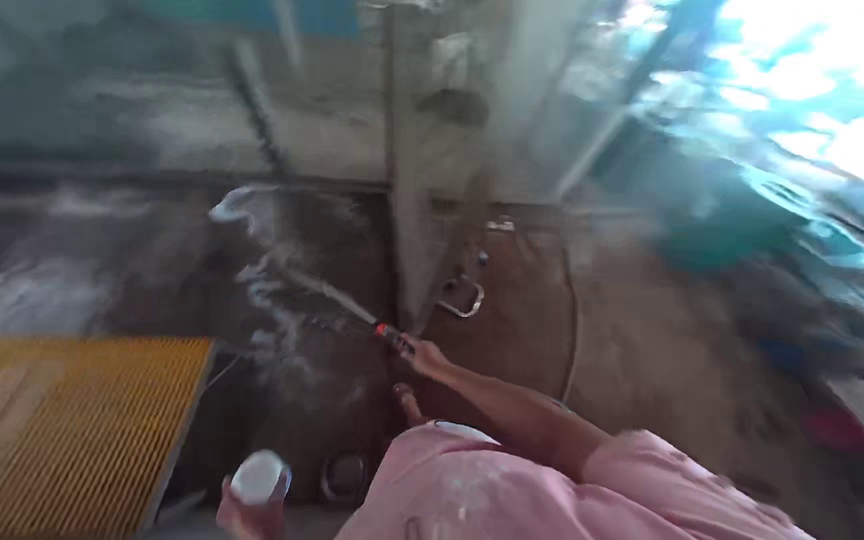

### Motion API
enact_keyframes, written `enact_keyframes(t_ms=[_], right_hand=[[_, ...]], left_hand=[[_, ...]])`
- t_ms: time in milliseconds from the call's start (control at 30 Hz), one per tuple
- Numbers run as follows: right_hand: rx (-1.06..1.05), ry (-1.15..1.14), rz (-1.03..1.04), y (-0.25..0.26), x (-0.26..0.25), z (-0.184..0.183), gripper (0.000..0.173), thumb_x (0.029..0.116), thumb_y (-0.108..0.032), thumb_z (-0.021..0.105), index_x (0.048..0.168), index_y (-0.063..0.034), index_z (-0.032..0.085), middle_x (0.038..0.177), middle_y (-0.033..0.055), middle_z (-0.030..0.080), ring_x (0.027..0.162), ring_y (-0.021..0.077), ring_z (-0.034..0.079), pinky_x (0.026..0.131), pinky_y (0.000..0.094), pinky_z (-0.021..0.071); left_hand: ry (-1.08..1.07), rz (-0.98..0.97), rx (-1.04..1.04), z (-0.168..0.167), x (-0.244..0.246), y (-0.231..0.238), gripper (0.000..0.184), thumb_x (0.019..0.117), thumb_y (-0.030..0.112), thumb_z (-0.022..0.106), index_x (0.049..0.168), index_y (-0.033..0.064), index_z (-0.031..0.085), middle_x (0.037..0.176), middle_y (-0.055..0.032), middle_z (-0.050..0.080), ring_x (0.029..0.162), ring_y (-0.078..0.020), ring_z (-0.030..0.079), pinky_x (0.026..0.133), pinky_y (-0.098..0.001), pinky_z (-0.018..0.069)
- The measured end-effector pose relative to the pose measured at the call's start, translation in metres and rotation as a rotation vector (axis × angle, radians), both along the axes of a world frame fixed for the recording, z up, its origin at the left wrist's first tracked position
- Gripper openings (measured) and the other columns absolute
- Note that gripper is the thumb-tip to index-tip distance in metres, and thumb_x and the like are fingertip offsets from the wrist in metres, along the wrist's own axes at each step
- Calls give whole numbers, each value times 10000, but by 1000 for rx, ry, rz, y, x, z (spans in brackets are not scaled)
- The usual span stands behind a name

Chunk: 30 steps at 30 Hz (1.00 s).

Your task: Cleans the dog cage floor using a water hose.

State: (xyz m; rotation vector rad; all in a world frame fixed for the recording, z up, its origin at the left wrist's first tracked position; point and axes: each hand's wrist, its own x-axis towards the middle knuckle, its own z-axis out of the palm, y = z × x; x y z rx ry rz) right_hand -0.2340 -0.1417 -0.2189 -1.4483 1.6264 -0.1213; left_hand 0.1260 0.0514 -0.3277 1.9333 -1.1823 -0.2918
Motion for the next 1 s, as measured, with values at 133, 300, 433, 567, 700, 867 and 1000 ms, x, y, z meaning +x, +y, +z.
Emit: enact_keyframes(t_ms=[133, 300, 433, 567, 700, 867, 1000], right_hand=[[42, 43, 89, -11, 7, -1, 561, 1083, -199, 523, 1602, -75, 349, 1482, 244, 542, 1361, 370, 551, 1158, 506, 419], [14, 87, 157, -35, 19, 0, 558, 1094, -198, 501, 1609, -68, 328, 1508, 239, 519, 1360, 375, 550, 1144, 509, 426], [11, 181, 248, -57, 18, -6, 559, 1100, -223, 491, 1610, -68, 324, 1476, 259, 541, 1316, 402, 579, 1113, 531, 443], [66, 284, 276, -74, -14, -39, 533, 1103, -211, 471, 1597, -60, 342, 1410, 285, 569, 1200, 424, 633, 1018, 555, 502], [144, 378, 414, -84, -59, -82, 479, 1107, -210, 459, 1539, -9, 407, 1400, 296, 572, 1232, 431, 618, 1044, 567, 484], [222, 440, 620, -87, -106, -112, 435, 1094, -209, 484, 1466, 18, 488, 1355, 298, 592, 1175, 422, 641, 1007, 556, 503], [349, 456, 788, -79, -129, -127, 427, 1091, -232, 503, 1446, 4, 510, 1329, 295, 595, 1136, 411, 641, 971, 561, 511]], left_hand=[[196, 286, 278, 7, 1, 4, 1083, 676, 145, 948, 1564, -3, 346, 1521, -374, 367, 1416, -521, 380, 1160, -584, 362], [176, 422, 271, 5, -13, 29, 1067, 673, 210, 946, 1548, -8, 376, 1511, -374, 379, 1391, -512, 420, 1131, -581, 400], [194, 540, 294, 10, -41, 50, 1071, 691, 236, 941, 1559, -2, 360, 1522, -383, 358, 1382, -524, 428, 1118, -577, 416], [177, 664, 277, 10, -88, 60, 1086, 684, 279, 937, 1557, -8, 359, 1520, -377, 368, 1374, -513, 446, 1114, -559, 427], [137, 764, 75, -13, -151, 61, 1079, 659, 258, 933, 1506, -107, 373, 1477, -406, 394, 1380, -507, 428, 1152, -523, 390], [90, 929, -56, -45, -257, 61, 1083, 639, 310, 899, 1462, -171, 383, 1420, -434, 435, 1343, -528, 446, 1150, -533, 373], [184, 1007, 0, -52, -334, 80, 1092, 638, 257, 918, 1489, -143, 363, 1459, -400, 424, 1382, -488, 429, 1173, -497, 362]])
